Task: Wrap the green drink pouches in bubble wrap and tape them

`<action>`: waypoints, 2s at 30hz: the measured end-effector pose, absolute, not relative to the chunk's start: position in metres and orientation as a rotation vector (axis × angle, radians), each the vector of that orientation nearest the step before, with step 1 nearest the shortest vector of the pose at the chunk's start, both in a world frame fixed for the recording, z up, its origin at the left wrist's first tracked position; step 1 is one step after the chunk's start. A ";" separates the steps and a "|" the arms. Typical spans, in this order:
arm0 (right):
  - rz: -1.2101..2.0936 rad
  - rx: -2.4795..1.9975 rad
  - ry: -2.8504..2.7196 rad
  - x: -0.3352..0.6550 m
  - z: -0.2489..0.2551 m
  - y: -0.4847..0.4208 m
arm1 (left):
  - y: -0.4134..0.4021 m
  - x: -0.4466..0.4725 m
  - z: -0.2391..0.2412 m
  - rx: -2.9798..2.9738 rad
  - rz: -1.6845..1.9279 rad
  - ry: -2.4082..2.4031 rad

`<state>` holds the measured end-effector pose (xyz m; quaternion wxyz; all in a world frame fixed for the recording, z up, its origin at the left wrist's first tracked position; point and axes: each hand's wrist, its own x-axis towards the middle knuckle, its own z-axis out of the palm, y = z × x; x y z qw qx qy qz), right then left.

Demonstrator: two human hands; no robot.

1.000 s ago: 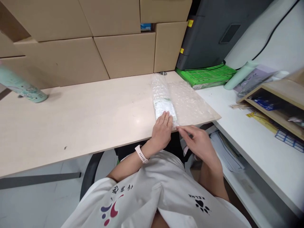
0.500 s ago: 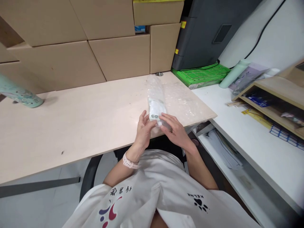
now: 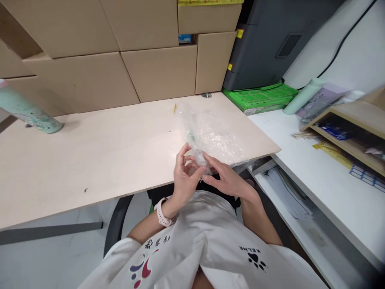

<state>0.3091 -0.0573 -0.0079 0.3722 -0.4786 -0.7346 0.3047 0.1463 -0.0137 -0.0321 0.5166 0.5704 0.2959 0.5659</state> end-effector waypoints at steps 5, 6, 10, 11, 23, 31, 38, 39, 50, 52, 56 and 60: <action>0.781 -1.464 -1.632 0.322 -0.025 -0.074 | -0.007 0.172 -0.030 1.969 1.278 0.691; 0.794 -1.482 -1.537 0.323 -0.029 -0.077 | -0.005 0.176 -0.032 2.073 1.239 0.692; 0.867 -1.432 -1.155 0.325 -0.037 -0.084 | -0.003 0.186 -0.038 2.325 1.133 0.739; 0.856 -1.446 -1.090 0.326 -0.038 -0.085 | -0.002 0.188 -0.039 2.363 1.111 0.745; 0.664 -1.543 -0.636 0.326 -0.062 -0.088 | -0.001 0.188 -0.037 2.700 0.731 0.689; 1.349 -1.425 -0.762 0.337 -0.076 -0.082 | 0.006 0.181 -0.056 2.778 1.017 0.459; 1.397 -1.200 -0.544 0.315 -0.063 -0.084 | 0.001 0.175 -0.064 2.625 1.247 0.236; 1.416 -1.174 -0.526 0.311 -0.058 -0.086 | -0.002 0.171 -0.061 2.615 1.235 0.205; 1.314 -1.198 -0.506 0.299 -0.030 -0.106 | 0.018 0.104 0.019 2.791 0.906 0.551; 1.379 -1.190 -0.619 0.303 -0.023 -0.113 | 0.034 0.100 0.023 2.896 0.925 0.732; 1.431 -1.182 -0.791 0.308 -0.026 -0.125 | 0.045 0.099 0.027 2.806 1.194 0.771; 1.374 -1.143 -0.877 0.305 -0.041 -0.126 | 0.028 0.104 0.034 2.353 1.361 0.705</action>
